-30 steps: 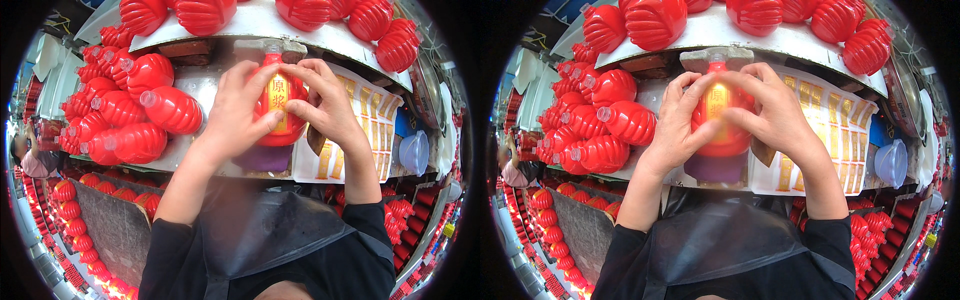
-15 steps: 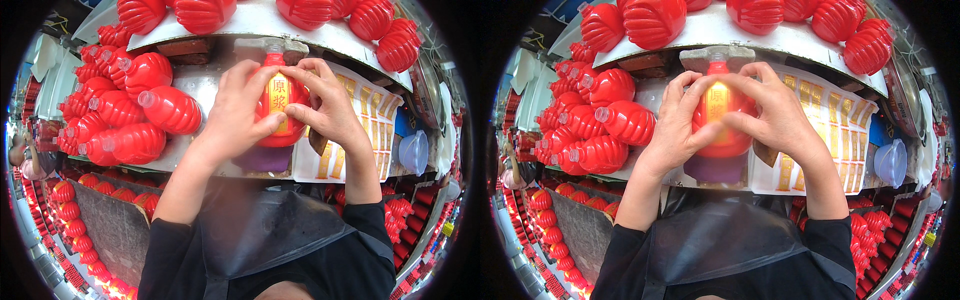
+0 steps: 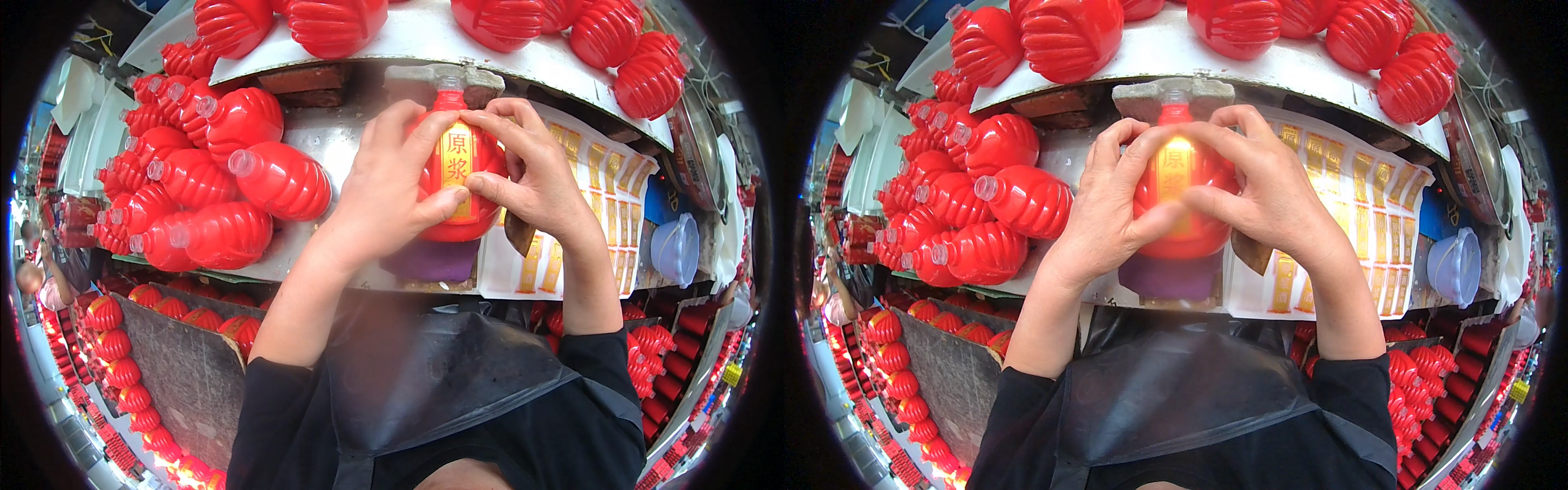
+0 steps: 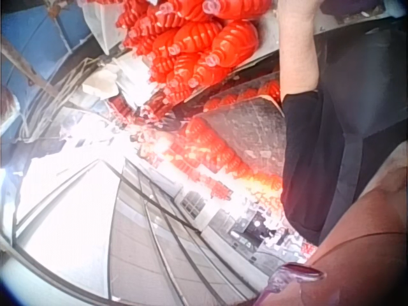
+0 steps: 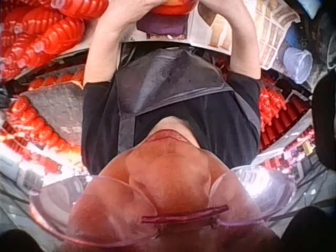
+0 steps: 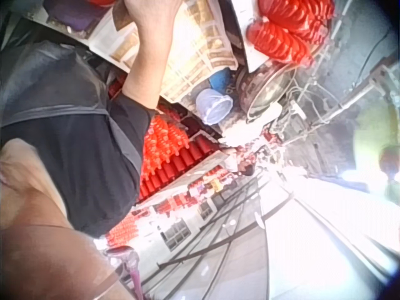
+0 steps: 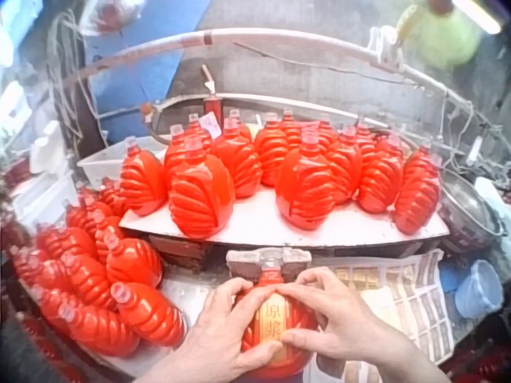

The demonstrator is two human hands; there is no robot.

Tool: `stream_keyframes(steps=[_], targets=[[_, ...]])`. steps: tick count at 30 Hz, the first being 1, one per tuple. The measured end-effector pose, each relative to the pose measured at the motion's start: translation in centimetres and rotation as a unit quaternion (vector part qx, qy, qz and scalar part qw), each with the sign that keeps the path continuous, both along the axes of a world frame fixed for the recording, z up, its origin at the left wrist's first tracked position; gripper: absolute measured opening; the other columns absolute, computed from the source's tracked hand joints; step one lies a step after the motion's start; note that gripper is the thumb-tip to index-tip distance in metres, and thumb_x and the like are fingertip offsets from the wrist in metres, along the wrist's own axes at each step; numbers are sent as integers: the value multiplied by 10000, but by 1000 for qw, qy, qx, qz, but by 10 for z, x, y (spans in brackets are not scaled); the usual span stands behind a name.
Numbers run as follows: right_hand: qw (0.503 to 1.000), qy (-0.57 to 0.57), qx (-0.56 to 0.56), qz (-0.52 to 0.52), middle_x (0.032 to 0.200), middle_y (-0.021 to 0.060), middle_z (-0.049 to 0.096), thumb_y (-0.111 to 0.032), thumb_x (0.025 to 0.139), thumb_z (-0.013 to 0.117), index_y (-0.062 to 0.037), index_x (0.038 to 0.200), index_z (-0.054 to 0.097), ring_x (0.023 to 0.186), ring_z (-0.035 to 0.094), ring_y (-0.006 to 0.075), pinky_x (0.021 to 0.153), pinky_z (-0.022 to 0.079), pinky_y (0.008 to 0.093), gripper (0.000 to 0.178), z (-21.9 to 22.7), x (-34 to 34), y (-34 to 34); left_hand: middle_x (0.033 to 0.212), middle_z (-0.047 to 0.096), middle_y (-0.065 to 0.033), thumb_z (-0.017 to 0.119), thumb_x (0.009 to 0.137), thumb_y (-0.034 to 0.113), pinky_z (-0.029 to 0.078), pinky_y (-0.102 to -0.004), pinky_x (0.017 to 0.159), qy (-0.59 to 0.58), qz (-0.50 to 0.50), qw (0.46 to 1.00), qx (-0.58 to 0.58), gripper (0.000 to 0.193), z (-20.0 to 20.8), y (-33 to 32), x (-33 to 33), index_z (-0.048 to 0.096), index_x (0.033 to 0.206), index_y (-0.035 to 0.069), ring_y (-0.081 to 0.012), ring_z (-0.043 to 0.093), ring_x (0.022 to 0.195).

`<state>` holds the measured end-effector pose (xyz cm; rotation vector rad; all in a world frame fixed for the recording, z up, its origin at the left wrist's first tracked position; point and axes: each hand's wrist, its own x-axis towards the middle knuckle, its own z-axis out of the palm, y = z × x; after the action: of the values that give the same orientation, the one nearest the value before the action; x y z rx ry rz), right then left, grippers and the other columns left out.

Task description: The person moves red plastic bottles from a crate onto a workbench, then applies gold labels to the bottles one by one. The person uses a small scoop to transfer liquid from a metal bowl into the bottles before labeling them.

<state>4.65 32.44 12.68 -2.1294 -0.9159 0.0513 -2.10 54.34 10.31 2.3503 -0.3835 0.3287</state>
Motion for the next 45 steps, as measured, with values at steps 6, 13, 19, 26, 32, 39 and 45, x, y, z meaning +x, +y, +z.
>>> stream_keyframes(steps=[6, 13, 19, 26, 32, 39, 45], targets=[[955, 184, 156, -169, 851, -30, 604, -338, 1050, 545, -23, 1128, 719, 730, 513, 34, 683, 424, 194, 368, -9, 28, -9, 1377, 439, -229, 746, 819, 349, 396, -487, 1093, -11, -6, 1000, 7, 722, 0, 1, 2, 482, 1446, 108, -430, 444, 1267], [933, 297, 188, 76, 1051, 58, 697, -50, 926, 688, -21, 1133, 657, 1038, 668, 126, 932, 537, 268, 212, 30, 20, -4, 1373, 447, -222, 781, 791, 301, 400, -486, 1093, -17, -1, 1000, -7, 758, -5, 0, 1, 480, 1463, 119, -423, 448, 1268], [965, -253, 74, -14, 912, 121, 718, -22, 803, 712, -57, 1048, 689, 864, 717, 331, 752, 571, 392, 248, 28, 13, 24, 1448, 444, -230, 726, 859, 298, 371, -468, 1133, -22, 13, 997, -75, 749, -11, 0, -1, 417, 1481, 15, -409, 429, 1346], [934, -308, 55, 173, 941, 89, 748, -7, 752, 769, -66, 935, 747, 906, 741, 256, 757, 600, 359, 194, -1, -64, 2, 1442, 497, -221, 625, 948, 269, 373, -414, 1137, -4, -13, 979, -202, 584, -21, 7, -2, 466, 1440, -2, -372, 488, 1347], [962, -252, 108, -1, 985, 133, 761, 144, 685, 781, -38, 907, 683, 925, 752, 297, 783, 608, 379, 303, 6, -52, -7, 1432, 518, -220, 670, 916, 258, 390, -418, 1127, 1, 22, 976, -216, 629, -23, 0, -4, 454, 1448, 1, -372, 509, 1332], [949, -275, 63, 138, 947, 123, 749, 22, 741, 759, -29, 900, 735, 905, 745, 294, 758, 601, 368, 168, -7, -78, -8, 1442, 532, -227, 644, 936, 275, 399, -426, 1124, 5, 34, 967, -252, 641, -28, -2, -7, 423, 1472, -1, -376, 525, 1322], [979, 17, 181, -92, 1061, 106, 740, 77, 853, 695, -3, 1085, 678, 934, 743, 209, 827, 587, 299, 247, 19, -70, -8, 1472, 472, -264, 627, 928, 265, 347, -462, 1162, -55, 46, 976, -208, 681, -30, -8, -20, 374, 1487, -33, -423, 467, 1360]])
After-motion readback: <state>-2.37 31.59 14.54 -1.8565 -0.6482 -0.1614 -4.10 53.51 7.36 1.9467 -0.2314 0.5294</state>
